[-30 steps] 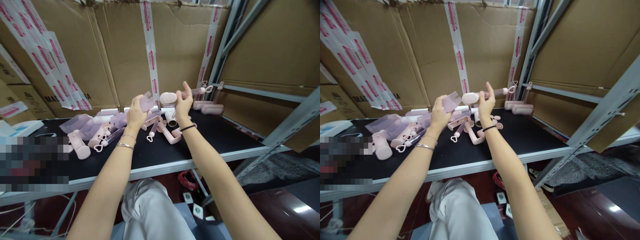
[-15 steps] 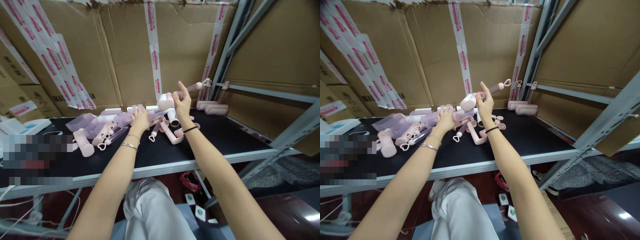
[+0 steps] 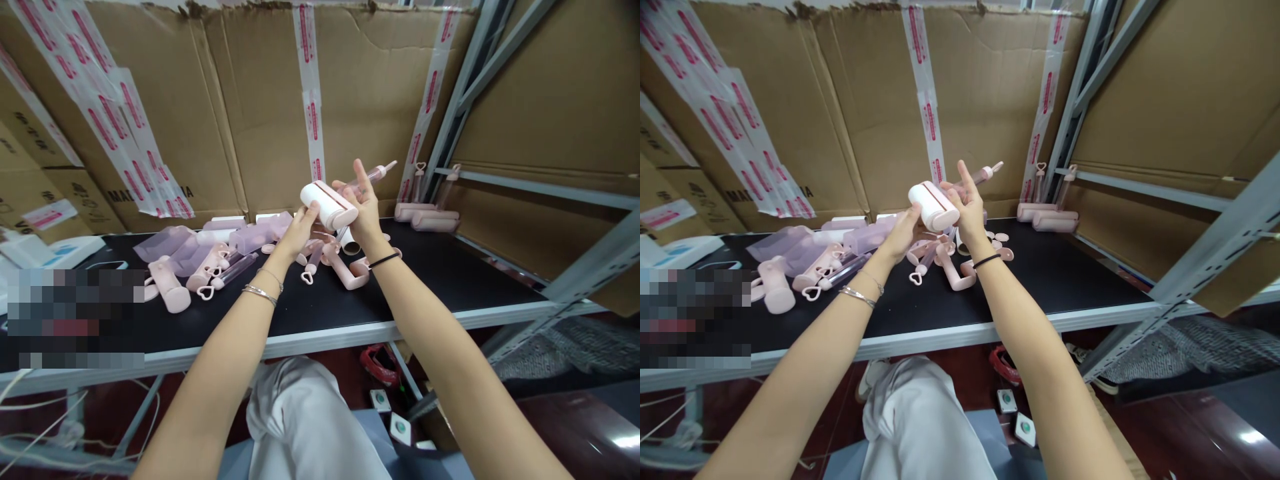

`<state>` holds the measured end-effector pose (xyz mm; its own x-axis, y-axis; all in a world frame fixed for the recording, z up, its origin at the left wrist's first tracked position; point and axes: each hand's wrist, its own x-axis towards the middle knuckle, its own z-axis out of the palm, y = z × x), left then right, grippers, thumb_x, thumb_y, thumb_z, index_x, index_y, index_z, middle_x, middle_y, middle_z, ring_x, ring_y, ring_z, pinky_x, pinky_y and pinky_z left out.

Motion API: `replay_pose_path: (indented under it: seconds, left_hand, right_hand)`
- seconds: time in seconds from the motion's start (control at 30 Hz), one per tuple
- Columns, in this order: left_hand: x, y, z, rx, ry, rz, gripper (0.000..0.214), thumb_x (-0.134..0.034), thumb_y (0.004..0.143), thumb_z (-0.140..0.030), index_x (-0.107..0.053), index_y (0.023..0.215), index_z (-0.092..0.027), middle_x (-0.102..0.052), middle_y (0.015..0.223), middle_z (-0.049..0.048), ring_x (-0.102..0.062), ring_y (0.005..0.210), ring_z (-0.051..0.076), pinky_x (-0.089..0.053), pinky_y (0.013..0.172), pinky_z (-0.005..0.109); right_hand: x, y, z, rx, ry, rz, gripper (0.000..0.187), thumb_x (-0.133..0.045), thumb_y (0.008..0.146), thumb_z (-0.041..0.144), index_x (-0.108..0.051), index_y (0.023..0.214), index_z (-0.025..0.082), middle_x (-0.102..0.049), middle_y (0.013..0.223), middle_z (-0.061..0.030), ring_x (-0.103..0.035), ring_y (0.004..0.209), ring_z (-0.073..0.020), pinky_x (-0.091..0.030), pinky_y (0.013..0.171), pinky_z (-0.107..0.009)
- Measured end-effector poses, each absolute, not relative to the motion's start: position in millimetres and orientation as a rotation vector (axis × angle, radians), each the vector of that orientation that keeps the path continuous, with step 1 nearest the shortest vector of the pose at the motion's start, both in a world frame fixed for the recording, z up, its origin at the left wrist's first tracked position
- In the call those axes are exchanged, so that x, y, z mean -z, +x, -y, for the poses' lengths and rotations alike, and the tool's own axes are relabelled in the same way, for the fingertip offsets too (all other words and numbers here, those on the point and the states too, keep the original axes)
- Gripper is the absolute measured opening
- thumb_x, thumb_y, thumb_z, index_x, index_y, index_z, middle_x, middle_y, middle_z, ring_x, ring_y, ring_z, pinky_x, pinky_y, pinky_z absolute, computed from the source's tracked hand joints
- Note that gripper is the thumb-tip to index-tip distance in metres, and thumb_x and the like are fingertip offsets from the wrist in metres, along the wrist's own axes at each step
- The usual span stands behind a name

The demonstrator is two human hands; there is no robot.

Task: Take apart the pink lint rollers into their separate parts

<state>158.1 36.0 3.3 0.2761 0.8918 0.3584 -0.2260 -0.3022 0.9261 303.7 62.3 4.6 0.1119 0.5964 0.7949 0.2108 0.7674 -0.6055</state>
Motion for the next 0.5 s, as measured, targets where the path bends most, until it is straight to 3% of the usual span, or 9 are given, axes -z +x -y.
replay_pose_path:
  seconds: [0.23,0.37,0.5]
  left_hand:
    - [-10.7,152.9,-37.0,-1.452,1.188,-0.518,0.040,-0.073,0.074,-0.045,-0.058,0.097,-0.015,-0.069,0.086,0.0059,-0.068,0.077,0.018,-0.059,0.073,0.032]
    - [-13.5,150.0,-42.0,-1.626,1.035,-0.589,0.037,-0.071,0.075,-0.043,-0.058,0.096,-0.015,-0.069,0.084,0.0047,-0.069,0.080,0.018,-0.059,0.069,0.029]
    - [-12.8,147.8,-44.6,-1.810,1.028,-0.628,0.040,-0.066,0.081,-0.042,-0.051,0.111,-0.021,-0.069,0.105,0.0068,-0.068,0.099,0.020,-0.059,0.077,0.030]
  right_hand:
    - [-4.2,302.8,-61.0,-0.400,-0.722,1.525,0.073,-0.048,0.090,0.057,-0.028,0.152,0.024,-0.071,0.106,-0.0076,-0.068,0.085,-0.0212,-0.057,0.079,-0.040]
    - [-2.9,303.6,-60.2,-0.318,-0.751,1.573,0.074,-0.050,0.089,0.059,-0.029,0.151,0.024,-0.071,0.096,-0.0055,-0.066,0.078,-0.0206,-0.057,0.075,-0.040]
    - [-6.1,297.1,-48.6,-0.183,-0.752,1.579,0.059,-0.054,0.088,0.057,-0.049,0.136,0.025,-0.071,0.102,-0.0056,-0.065,0.087,-0.0199,-0.054,0.081,-0.038]
